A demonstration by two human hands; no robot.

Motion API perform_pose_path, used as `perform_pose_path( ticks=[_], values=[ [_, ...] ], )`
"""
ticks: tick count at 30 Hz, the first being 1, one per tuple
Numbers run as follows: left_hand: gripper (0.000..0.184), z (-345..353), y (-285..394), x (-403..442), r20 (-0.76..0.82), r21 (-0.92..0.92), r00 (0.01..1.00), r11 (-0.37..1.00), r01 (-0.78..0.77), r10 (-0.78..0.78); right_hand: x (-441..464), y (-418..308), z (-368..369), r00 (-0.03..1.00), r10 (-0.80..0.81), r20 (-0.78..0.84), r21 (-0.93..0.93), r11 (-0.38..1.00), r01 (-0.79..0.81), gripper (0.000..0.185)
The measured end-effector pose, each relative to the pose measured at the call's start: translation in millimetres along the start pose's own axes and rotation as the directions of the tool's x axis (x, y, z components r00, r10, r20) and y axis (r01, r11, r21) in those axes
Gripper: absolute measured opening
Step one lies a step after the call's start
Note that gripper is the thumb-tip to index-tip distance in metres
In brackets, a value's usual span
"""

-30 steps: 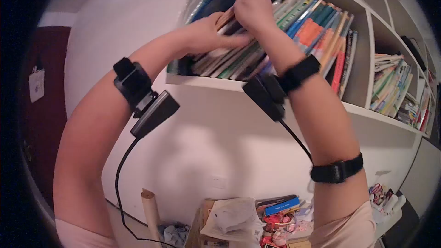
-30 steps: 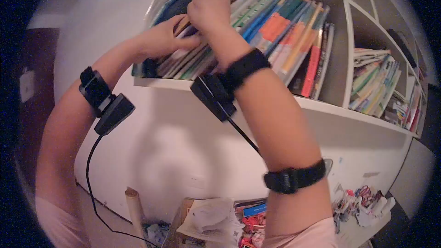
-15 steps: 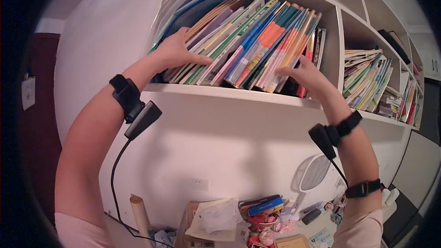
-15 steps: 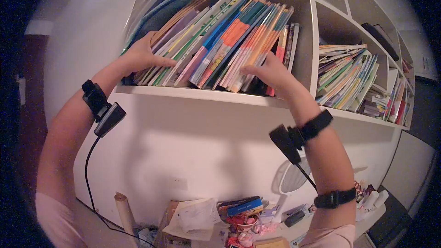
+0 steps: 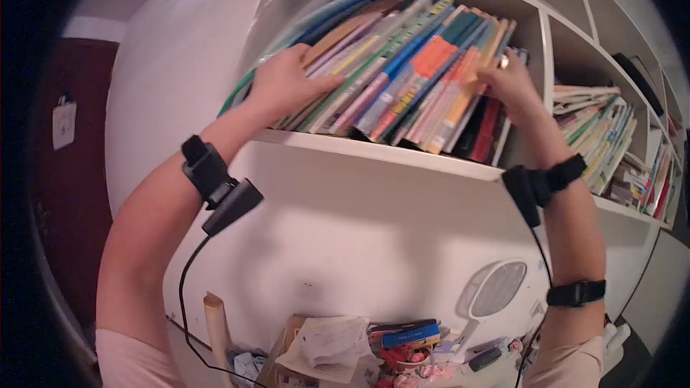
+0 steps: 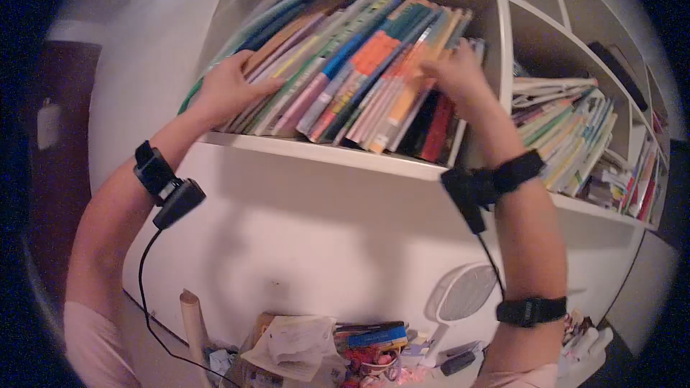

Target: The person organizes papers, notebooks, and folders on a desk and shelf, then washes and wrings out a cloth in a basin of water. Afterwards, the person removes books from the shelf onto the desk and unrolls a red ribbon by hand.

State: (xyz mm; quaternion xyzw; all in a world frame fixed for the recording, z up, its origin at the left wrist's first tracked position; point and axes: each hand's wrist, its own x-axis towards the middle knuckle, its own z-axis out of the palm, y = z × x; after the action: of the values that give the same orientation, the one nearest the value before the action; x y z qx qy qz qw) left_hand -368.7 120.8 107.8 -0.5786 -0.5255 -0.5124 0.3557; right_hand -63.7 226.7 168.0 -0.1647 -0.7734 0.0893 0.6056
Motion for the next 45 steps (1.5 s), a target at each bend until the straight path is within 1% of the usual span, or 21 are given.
perform_pose_path(
  ticks=[3,4,7,9,14,15,17,18,19,21,23,25,26,27,28,31,33,36,39,41,45],
  values=[
    [0.065,5.7,-0.4,-7.7,-0.108,-0.019,0.993,0.999,-0.044,0.042,-5.3,-10.4,3.0,0.995,-0.087,0.044,-0.097,0.991,0.091,0.049],
    [0.065,6.6,-3.0,-7.3,-0.12,-0.017,0.992,0.999,-0.038,0.036,-7.0,-9.9,8.9,0.999,-0.054,0.005,0.016,0.998,0.054,0.051],
    [0.071,9.2,-11.9,0.0,-0.032,-0.056,0.999,0.998,-0.001,-0.001,-23.1,-20.4,29.2,0.999,-0.015,-0.03,0.138,0.99,0.019,0.063],
    [0.075,12.4,-13.1,3.7,0.049,-0.199,0.999,0.98,0.032,-0.022,-20.1,-8.2,35.5,0.988,-0.132,-0.079,0.103,0.985,0.14,0.069],
    [0.069,21.3,19.1,-1.3,-0.093,0.088,0.991,0.991,0.1,-0.092,22.8,-2.0,2.4,0.955,-0.292,-0.05,-0.022,0.956,0.292,0.061],
    [0.071,18.9,19.7,-1.3,-0.061,0.093,0.995,0.992,0.089,-0.083,24.1,-0.7,-1.4,0.965,-0.259,-0.051,-0.163,0.955,0.248,0.058],
    [0.072,18.6,19.9,2.3,-0.024,0.087,0.995,0.991,0.101,-0.1,10.6,-2.8,9.9,0.967,-0.247,-0.063,-0.053,0.968,0.244,0.057],
    [0.072,22.5,18.4,0.7,-0.021,0.094,0.994,0.989,0.11,-0.109,10.3,1.3,16.8,0.921,-0.336,-0.196,-0.212,0.932,0.295,0.052],
    [0.069,27.9,15.9,-1.1,-0.102,0.108,0.992,0.99,0.091,-0.08,11.0,5.8,19.0,0.923,-0.332,-0.194,-0.203,0.934,0.294,0.052],
    [0.067,30.2,11.2,-4.6,-0.187,0.126,0.981,0.99,0.068,-0.044,11.7,9.1,16.1,0.928,-0.308,-0.209,-0.575,0.807,0.138,0.055],
    [0.06,29.0,10.6,-15.8,-0.225,0.119,0.974,0.993,-0.003,0.029,-18.4,-10.1,20.4,0.956,-0.219,-0.195,-0.573,0.816,0.07,0.054],
    [0.055,21.3,9.7,-37.2,-0.288,0.1,0.953,0.992,-0.072,0.098,-42.9,-15.4,19.4,0.925,-0.322,-0.201,-0.679,0.727,0.105,0.048],
    [0.054,12.0,8.0,-47.4,-0.383,0.267,0.866,0.936,-0.229,0.321,-54.1,-18.9,16.9,0.924,-0.323,-0.203,-0.679,0.726,0.104,0.048],
    [0.054,3.9,5.8,-54.1,-0.429,0.434,0.732,0.831,-0.347,0.53,-65.8,-22.0,13.3,0.836,-0.536,-0.118,-0.747,0.602,0.28,0.043],
    [0.054,-0.6,-0.3,-51.3,-0.427,0.422,0.736,0.836,-0.351,0.525,-76.6,-24.1,9.2,0.705,-0.709,-0.012,-0.792,0.437,0.427,0.038],
    [0.052,-6.3,-27.0,-26.3,-0.529,0.55,0.681,0.816,-0.179,0.506,-95.8,-30.4,-2.9,0.763,-0.64,0.088,-0.714,0.494,0.497,0.039],
    [0.05,-3.1,-37.2,-15.7,-0.247,0.145,0.968,0.989,-0.007,0.043,-97.2,-21.2,-10.6,0.786,-0.613,0.073,-0.709,0.523,0.474,0.036],
    [0.051,9.3,-40.7,-4.8,-0.211,0.151,0.977,0.987,0.053,-0.02,-99.1,-15.6,-14.4,0.876,-0.48,0.048,-0.62,0.673,0.403,0.03],
    [0.046,16.5,-60.3,24.3,-0.32,0.288,0.946,0.946,0.148,-0.05,-92.2,8.6,-19.3,0.877,-0.472,0.091,-0.614,0.667,0.422,0.029],
    [0.045,18.0,-58.6,27.4,-0.164,0.027,0.949,0.96,0.278,-0.27,-90.0,23.5,-24.1,0.86,-0.491,0.137,-0.61,0.642,0.464,0.028],
    [0.049,21.6,-77.7,10.4,-0.058,0.045,0.989,0.99,0.135,-0.133,-125.3,23.5,-35.2,0.891,-0.396,0.224,-0.541,0.709,0.451,0.032]
  ],
)
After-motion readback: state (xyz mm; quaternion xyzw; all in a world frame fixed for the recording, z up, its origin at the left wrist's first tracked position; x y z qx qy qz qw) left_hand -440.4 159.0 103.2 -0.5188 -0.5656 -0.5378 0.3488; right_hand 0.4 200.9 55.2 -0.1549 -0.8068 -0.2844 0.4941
